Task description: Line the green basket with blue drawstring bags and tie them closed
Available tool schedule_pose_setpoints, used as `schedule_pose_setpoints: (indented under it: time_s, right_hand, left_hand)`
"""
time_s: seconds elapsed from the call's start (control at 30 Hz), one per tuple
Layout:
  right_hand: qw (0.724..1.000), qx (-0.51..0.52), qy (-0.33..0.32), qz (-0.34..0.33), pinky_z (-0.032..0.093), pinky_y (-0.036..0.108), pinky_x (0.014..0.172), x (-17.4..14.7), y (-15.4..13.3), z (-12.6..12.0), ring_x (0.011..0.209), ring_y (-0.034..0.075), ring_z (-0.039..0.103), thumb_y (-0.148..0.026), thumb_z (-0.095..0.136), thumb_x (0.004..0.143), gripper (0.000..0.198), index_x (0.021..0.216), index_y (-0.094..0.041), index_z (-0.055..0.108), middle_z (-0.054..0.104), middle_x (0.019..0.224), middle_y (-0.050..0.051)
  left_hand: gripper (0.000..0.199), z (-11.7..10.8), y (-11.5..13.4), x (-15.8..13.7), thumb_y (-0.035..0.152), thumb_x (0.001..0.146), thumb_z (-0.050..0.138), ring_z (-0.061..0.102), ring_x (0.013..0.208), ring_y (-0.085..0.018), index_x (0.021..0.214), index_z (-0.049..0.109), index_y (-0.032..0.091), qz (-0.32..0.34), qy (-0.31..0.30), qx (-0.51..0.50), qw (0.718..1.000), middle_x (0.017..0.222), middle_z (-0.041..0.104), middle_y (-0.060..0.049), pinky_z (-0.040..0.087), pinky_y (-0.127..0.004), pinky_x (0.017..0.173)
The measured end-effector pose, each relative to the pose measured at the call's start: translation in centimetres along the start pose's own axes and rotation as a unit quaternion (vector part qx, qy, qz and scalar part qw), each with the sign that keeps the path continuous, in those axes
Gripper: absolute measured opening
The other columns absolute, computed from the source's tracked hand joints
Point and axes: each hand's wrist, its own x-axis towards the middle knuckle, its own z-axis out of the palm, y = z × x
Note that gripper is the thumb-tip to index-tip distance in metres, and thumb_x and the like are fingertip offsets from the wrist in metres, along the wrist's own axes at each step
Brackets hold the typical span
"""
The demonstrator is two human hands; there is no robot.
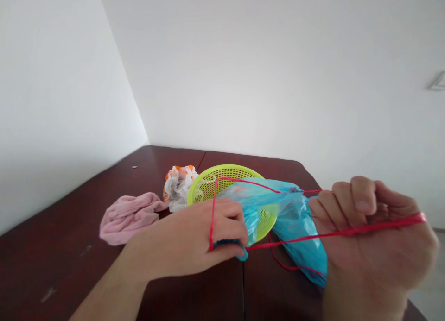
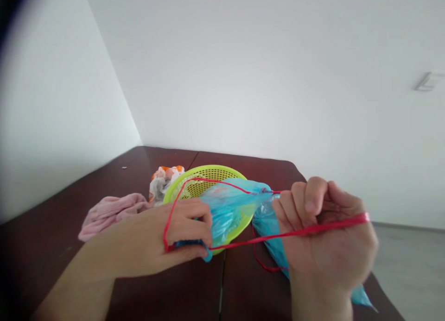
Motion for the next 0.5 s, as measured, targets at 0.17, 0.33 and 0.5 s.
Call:
schedule_pose_setpoints:
  time_s: [0.17, 0.33, 0.5]
  right_hand:
    - [0.993, 0.013, -0.096, 0.069, 0.028, 0.032, 0.047, 1.1, 0.3, -1.3, 0.045, 0.012, 0.022, -0.046, 0.067, 0.114, 0.051, 0.068, -0.023, 0.069, 0.023, 0.05, -0.005]
    - [0.963, 0.001, -0.224, 0.151, 0.032, 0.033, 0.049, 1.5, 0.0, -1.4, 0.045, 0.015, 0.024, -0.058, 0.05, 0.122, 0.067, 0.069, -0.025, 0.073, 0.026, 0.046, -0.004]
    - [0.966, 0.037, -0.2, 0.162, 0.028, 0.028, 0.046, 1.2, -1.0, -1.1, 0.045, 0.013, 0.022, -0.048, 0.052, 0.121, 0.062, 0.064, -0.024, 0.051, 0.022, 0.047, -0.005]
  left_hand:
    - [0.014, -1.5, 0.4, -1.0, 0.038, 0.118, 0.077, 0.075, 0.104, -0.021, 0.111, 0.084, 0.028, -0.037, 0.002, 0.027, 0.999, 0.122, 0.08, -0.003, 0.054, -0.032, 0.093]
    - [0.029, -3.0, 0.3, -1.3, 0.038, 0.125, 0.061, 0.078, 0.114, -0.024, 0.13, 0.089, 0.03, -0.015, 0.085, -0.069, 0.994, 0.126, 0.083, -0.007, 0.06, -0.034, 0.108]
    - [0.043, -5.0, -2.1, -2.6, 0.048, 0.126, 0.059, 0.077, 0.097, -0.022, 0.116, 0.094, 0.025, -0.058, 0.297, -0.18, 0.936, 0.106, 0.085, -0.009, 0.063, -0.027, 0.083]
